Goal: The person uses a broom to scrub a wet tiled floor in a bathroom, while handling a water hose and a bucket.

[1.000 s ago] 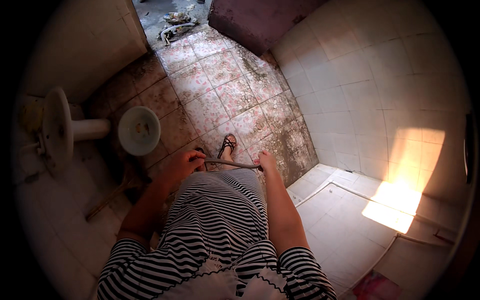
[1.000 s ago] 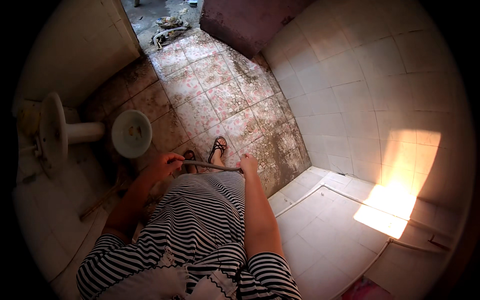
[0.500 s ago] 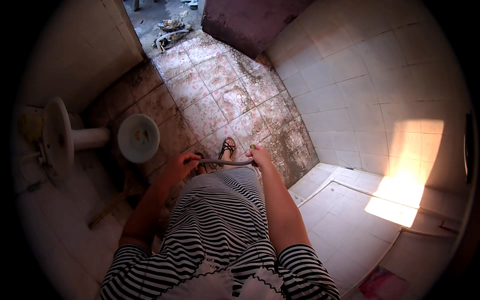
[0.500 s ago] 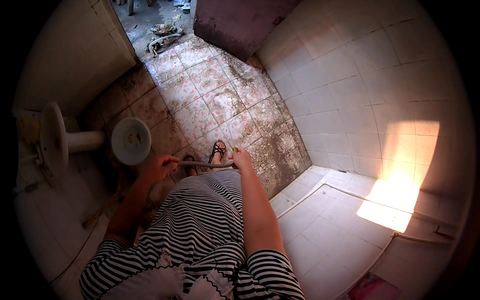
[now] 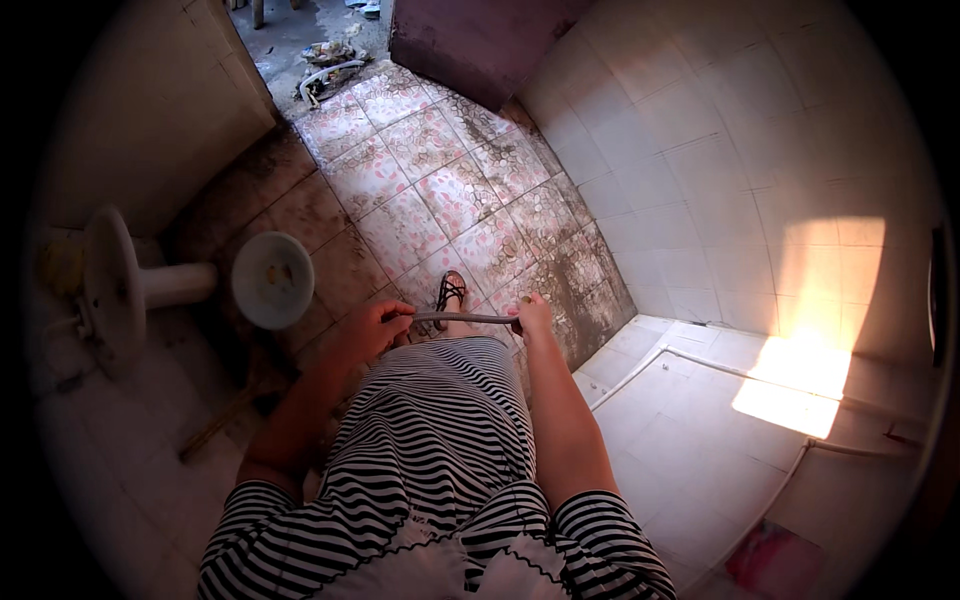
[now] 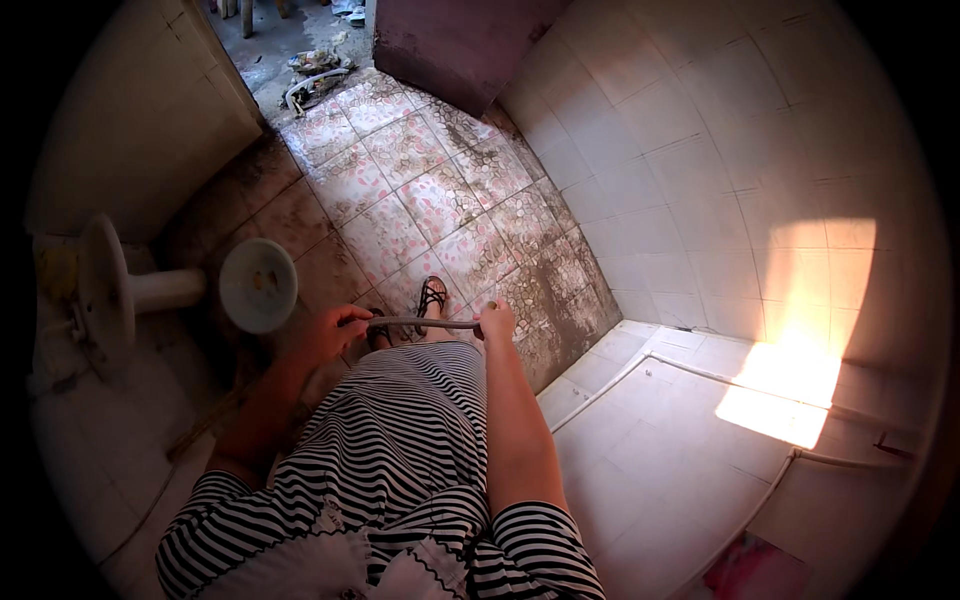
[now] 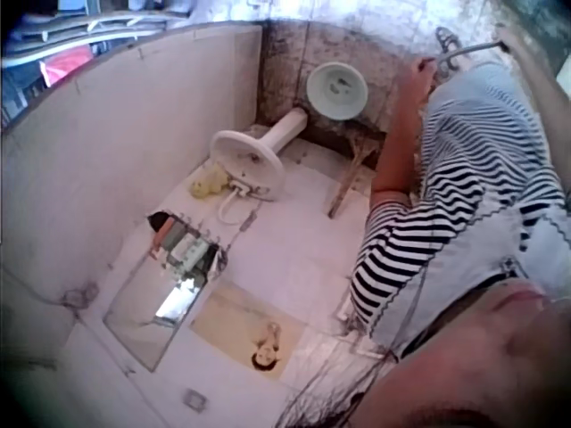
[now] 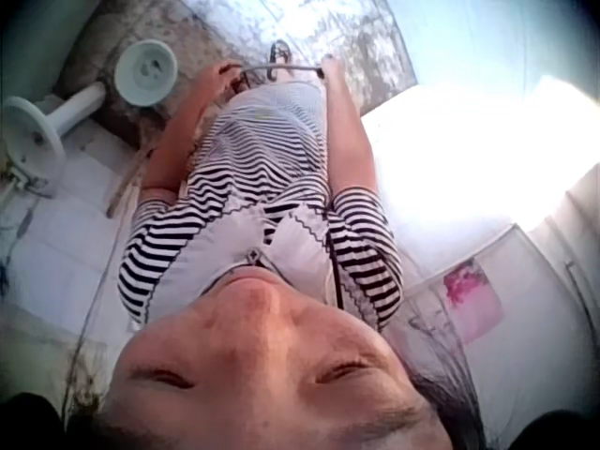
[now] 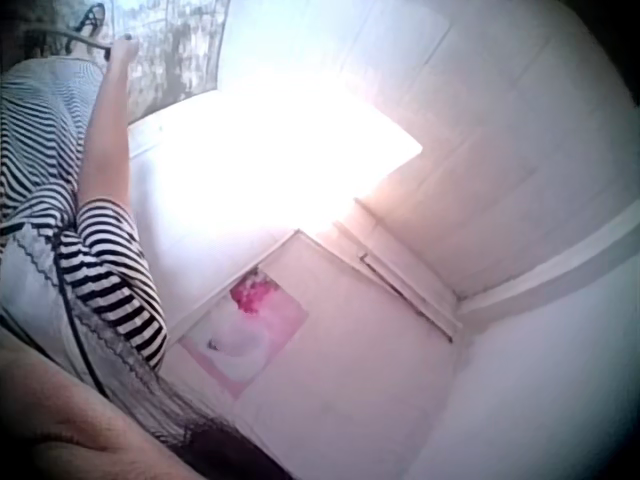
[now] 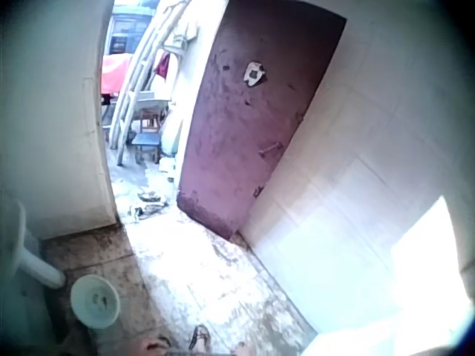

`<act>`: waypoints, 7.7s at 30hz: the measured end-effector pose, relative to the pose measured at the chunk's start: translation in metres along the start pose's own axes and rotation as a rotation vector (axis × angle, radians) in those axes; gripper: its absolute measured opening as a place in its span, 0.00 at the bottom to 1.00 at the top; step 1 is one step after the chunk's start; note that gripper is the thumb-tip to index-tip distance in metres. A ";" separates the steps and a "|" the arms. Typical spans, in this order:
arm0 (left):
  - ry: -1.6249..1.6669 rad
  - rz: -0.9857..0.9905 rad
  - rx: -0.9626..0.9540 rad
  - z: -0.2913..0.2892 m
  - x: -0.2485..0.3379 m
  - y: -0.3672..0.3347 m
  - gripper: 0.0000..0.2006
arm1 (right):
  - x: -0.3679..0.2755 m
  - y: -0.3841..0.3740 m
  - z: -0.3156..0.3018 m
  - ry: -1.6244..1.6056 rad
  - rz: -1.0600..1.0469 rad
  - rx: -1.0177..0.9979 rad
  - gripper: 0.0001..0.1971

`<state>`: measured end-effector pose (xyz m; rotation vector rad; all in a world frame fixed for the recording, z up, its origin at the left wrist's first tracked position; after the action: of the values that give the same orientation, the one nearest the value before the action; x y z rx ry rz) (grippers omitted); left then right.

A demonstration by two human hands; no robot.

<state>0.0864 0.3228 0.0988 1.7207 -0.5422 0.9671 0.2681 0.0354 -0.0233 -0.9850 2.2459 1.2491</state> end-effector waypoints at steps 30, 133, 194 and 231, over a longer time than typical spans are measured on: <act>0.231 -0.077 0.597 -0.140 -0.088 0.149 0.12 | -0.028 0.196 0.207 -0.032 -0.185 -0.636 0.21; -0.250 0.000 -0.507 0.185 -0.071 0.177 0.15 | 0.310 0.107 -0.238 -0.917 0.402 0.562 0.14; -0.143 0.081 -0.630 0.215 -0.045 0.201 0.14 | 0.180 0.102 -0.386 -0.835 -0.078 0.706 0.17; -0.200 0.116 -0.680 0.209 -0.035 0.209 0.14 | 0.181 0.085 -0.433 -0.765 0.015 0.761 0.12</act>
<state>-0.0171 0.0509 0.1607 1.1790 -0.9819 0.5870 0.0840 -0.3725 0.1423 -0.1480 1.8223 0.5172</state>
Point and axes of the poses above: each hand's wrist, its own y-axis away from the middle knuckle, its own z-axis out of the palm, x = y × z, the point moved 10 cm from there along -y, towards the middle knuckle, and after that the axes turned 14 degrees about x, right-handed, at the moved point
